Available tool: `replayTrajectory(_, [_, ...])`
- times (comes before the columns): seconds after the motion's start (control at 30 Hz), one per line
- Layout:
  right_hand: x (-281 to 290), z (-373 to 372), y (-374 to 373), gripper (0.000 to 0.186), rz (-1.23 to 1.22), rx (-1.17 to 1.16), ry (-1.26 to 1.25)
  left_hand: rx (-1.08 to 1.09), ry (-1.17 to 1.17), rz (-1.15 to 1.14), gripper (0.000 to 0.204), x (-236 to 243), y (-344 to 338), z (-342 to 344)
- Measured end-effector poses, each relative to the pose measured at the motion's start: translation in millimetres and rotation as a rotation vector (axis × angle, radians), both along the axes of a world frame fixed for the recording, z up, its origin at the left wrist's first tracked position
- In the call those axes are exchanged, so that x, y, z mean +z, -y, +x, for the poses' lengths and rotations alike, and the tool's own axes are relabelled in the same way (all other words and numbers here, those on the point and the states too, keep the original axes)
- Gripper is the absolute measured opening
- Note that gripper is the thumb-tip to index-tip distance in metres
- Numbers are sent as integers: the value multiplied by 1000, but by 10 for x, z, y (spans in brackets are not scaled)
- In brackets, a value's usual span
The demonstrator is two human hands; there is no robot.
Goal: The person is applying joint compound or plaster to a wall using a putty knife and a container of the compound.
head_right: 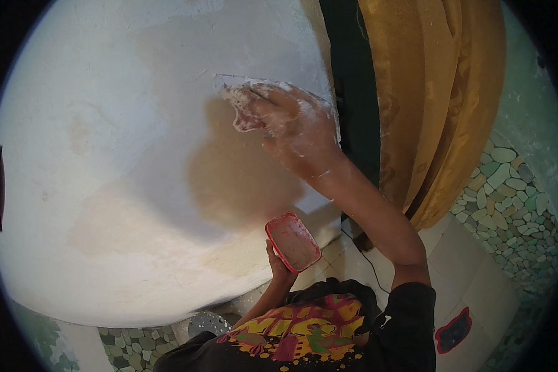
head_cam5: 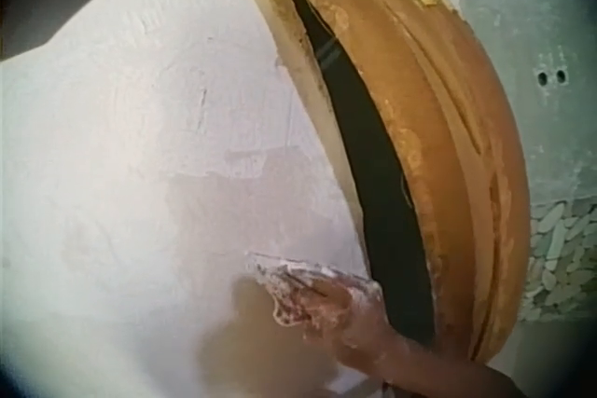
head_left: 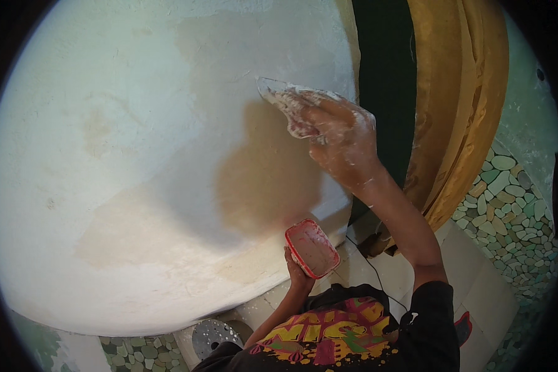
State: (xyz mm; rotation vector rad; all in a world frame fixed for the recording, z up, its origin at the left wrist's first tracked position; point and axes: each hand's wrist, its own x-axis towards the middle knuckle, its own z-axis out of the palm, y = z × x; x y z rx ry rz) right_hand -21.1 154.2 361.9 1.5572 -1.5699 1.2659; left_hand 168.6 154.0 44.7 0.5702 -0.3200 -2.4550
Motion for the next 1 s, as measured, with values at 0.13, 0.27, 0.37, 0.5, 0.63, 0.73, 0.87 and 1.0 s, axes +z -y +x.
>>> replayTrajectory(0.13, [138,-133,-46,52,-174,-80,-171,20,2,-38,69,38,-7,-33])
replayTrajectory(0.27, [121,-400,106,54,-244,-222,-287,53,-40,-43,65,-20,-43,-65])
replayTrajectory(0.37, [60,-582,248,53,-322,-192,-392,81,-69,-29,63,-76,-57,-88])
replayTrajectory(0.5, [-134,-454,-12,49,-132,-220,-323,111,-58,-51,62,-138,-62,-2])
replayTrajectory(0.63, [68,-426,-150,48,-103,-101,-266,70,26,-89,69,-31,-17,3])
replayTrajectory(0.73, [376,-526,-44,47,-198,-115,-247,55,15,-75,70,-38,-31,-49])
replayTrajectory(0.87, [15,-258,81,38,-107,-211,-233,54,-21,-79,71,-19,-49,-90])
replayTrajectory(1.0, [25,110,-27,39,-17,64,-83,39,-22,-39,70,-2,-65,6])
